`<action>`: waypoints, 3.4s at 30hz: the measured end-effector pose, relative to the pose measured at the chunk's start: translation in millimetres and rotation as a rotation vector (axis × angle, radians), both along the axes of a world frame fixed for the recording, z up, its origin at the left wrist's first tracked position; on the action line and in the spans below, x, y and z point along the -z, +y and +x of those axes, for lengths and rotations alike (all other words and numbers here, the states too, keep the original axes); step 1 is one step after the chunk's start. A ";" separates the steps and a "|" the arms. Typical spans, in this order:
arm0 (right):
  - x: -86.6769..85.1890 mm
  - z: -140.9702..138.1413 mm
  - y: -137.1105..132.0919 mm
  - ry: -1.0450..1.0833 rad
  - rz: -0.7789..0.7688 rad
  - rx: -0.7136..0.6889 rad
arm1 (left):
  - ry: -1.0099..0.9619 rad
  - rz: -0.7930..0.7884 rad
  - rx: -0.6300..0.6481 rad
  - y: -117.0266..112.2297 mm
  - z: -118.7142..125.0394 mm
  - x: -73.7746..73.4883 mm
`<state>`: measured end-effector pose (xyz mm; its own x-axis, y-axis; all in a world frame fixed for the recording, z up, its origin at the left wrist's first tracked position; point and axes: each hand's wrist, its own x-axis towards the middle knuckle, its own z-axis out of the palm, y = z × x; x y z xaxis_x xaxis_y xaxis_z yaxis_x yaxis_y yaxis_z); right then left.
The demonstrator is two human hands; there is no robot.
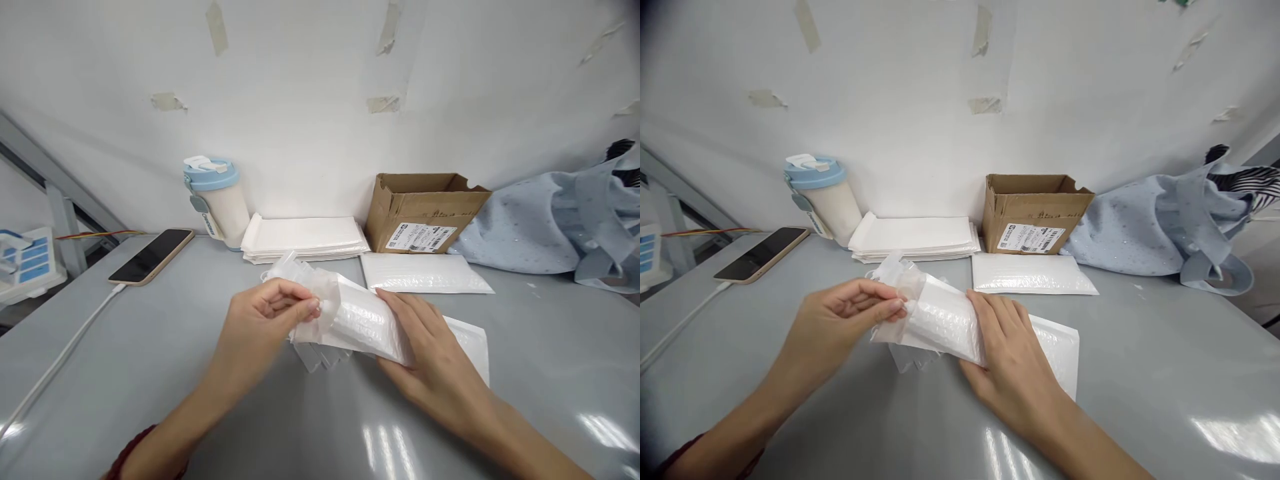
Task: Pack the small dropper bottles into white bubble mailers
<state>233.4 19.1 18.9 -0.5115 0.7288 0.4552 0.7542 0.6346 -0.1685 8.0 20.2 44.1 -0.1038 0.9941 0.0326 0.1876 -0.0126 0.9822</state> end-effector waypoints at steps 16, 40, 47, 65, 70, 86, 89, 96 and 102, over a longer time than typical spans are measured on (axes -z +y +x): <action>5.0 -3.8 -1.1 0.004 0.098 0.015 | 0.658 0.236 -0.023 -13.9 6.4 2.1; -3.2 -4.7 -4.0 -0.147 0.232 -0.027 | 0.220 -0.245 0.212 -5.7 1.3 -3.4; 5.5 -18.1 -14.0 -0.272 0.356 -0.152 | 0.119 -0.260 0.241 -12.7 14.4 0.5; -4.0 -6.9 -10.6 0.122 0.419 -0.280 | 0.637 0.850 0.408 -18.5 13.7 21.2; -6.9 -8.1 -12.7 0.190 0.429 -0.328 | 0.933 1.122 0.348 -11.4 16.4 28.8; -28.4 54.9 42.1 0.221 0.701 0.377 | 0.297 -0.010 0.291 61.6 76.6 -15.2; -19.6 56.4 50.8 -0.052 0.293 0.516 | 0.268 -0.207 0.369 95.1 96.0 -5.0; 4.6 51.5 55.5 -0.328 -0.101 0.495 | 0.489 -0.388 0.413 133.4 111.6 13.3; 1.0 48.4 53.2 -0.405 -0.237 0.469 | 0.889 -0.225 0.338 136.3 90.5 -2.2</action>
